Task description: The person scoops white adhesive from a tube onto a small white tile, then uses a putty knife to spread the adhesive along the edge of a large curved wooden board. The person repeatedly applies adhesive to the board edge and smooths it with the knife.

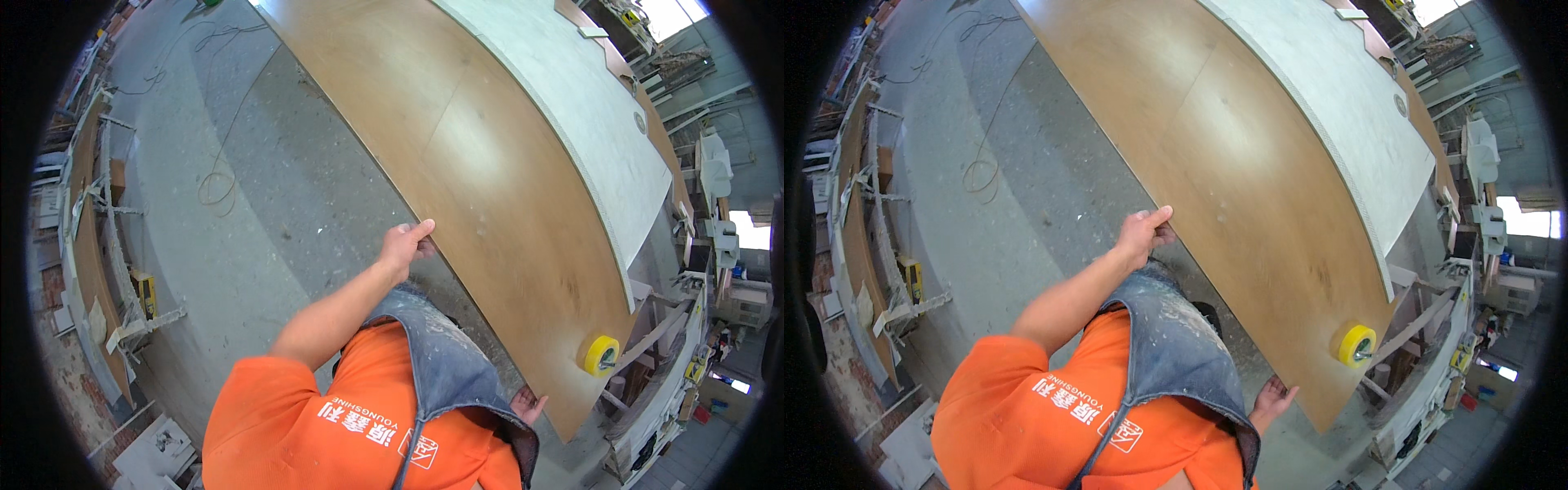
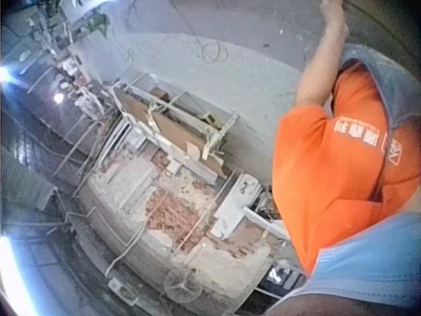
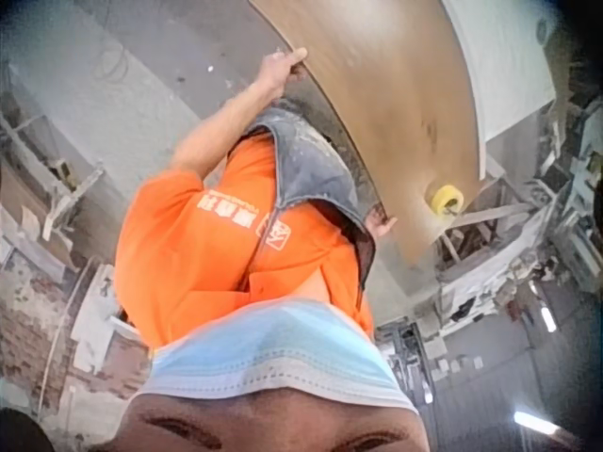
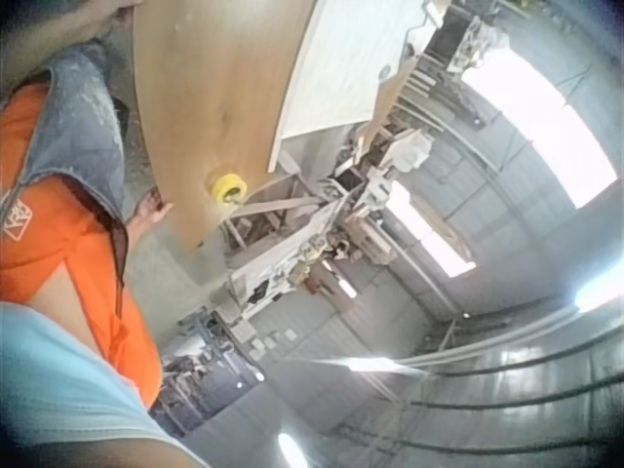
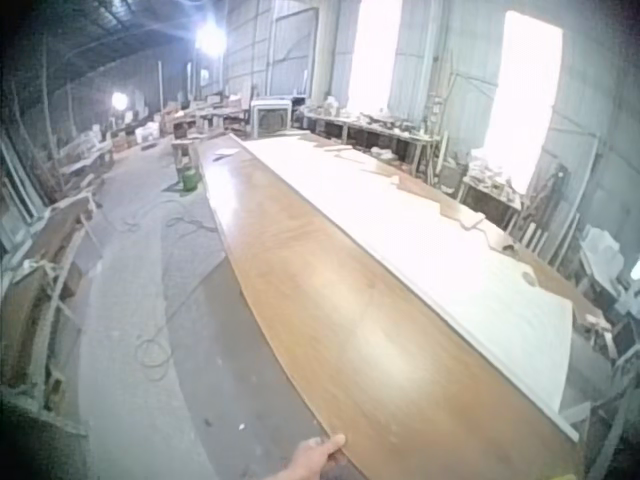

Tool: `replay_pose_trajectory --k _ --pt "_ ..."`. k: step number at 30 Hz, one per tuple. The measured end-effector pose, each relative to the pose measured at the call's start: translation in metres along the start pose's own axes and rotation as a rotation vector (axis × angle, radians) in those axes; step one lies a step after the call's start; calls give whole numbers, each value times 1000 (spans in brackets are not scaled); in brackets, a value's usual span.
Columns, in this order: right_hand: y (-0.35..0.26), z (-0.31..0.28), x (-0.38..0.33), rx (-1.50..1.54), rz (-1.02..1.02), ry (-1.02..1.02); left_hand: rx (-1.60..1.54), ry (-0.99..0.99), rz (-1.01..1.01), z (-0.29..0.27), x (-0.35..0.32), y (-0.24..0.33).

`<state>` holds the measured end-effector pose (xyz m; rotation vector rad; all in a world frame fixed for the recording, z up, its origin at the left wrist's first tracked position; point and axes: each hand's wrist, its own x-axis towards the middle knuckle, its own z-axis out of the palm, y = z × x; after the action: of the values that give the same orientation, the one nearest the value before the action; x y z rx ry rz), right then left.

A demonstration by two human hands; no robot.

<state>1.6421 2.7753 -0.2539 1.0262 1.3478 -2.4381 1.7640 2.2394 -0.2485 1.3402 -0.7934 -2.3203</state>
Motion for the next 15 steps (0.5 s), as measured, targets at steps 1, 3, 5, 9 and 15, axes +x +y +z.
replay_pose_trajectory --k 1,3,5,9,15 --pt "1 2 -1 -6 -5 29 7 -2 -23 0 -1 2" --pt "1 -3 5 0 14 23 8 13 -49 -1 1 9" --pt "0 -14 14 15 63 -41 -6 53 -61 -4 4 16" --pt "24 16 -7 67 129 -16 -37 124 13 -10 15 47" --pt "47 21 -16 51 64 -2 -63 31 -44 -21 13 61"
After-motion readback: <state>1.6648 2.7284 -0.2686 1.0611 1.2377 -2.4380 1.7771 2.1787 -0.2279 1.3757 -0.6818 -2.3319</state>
